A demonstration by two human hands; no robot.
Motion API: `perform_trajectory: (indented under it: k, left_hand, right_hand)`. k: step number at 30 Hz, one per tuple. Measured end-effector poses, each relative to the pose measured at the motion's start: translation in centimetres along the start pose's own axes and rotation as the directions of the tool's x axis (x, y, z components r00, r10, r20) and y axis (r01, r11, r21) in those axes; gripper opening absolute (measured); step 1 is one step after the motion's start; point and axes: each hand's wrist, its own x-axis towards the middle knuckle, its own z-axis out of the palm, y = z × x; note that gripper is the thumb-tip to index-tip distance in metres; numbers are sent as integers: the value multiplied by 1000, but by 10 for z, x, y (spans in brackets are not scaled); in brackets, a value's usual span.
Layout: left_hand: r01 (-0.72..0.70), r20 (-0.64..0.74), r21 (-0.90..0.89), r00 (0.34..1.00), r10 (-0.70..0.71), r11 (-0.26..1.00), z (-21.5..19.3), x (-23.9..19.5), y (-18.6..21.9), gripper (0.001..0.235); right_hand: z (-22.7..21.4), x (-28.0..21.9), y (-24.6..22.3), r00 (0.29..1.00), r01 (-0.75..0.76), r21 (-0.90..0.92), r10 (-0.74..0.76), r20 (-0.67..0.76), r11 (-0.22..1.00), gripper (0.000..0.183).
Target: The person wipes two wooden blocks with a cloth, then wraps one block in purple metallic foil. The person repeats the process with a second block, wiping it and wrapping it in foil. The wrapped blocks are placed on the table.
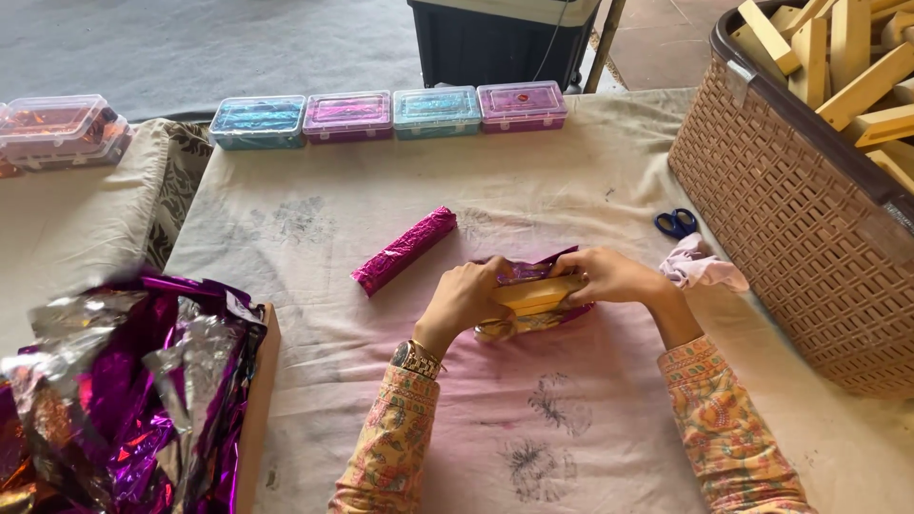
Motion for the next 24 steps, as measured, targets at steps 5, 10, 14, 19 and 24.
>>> perform_trajectory:
  k: [5,10,14,19,24]
  left_hand:
    - [-29,9,-79,1000,29,997,-3,-2,-5,52]
    - [15,87,-93,996,-7,996,2,-2,-10,43]
    - [13,24,-41,1000,-12,999,21,-1,-23,37]
    - [18,61,-27,998,-16,999,12,-3,-9,42]
    - [75,188,76,978,-88,994,-3,-2,7,53]
  right_hand:
    - [-3,-3,2,998,58,15,-58,3,998,53]
    - [-5,-4,6,997,57,107,-63,53,993,50]
    - [3,1,20,994,18,128,-31,101,992,52]
    - [2,-1,14,993,7,56,-14,116,998,58]
    - [-2,-4,1,988,118,33,-121,100,992,70]
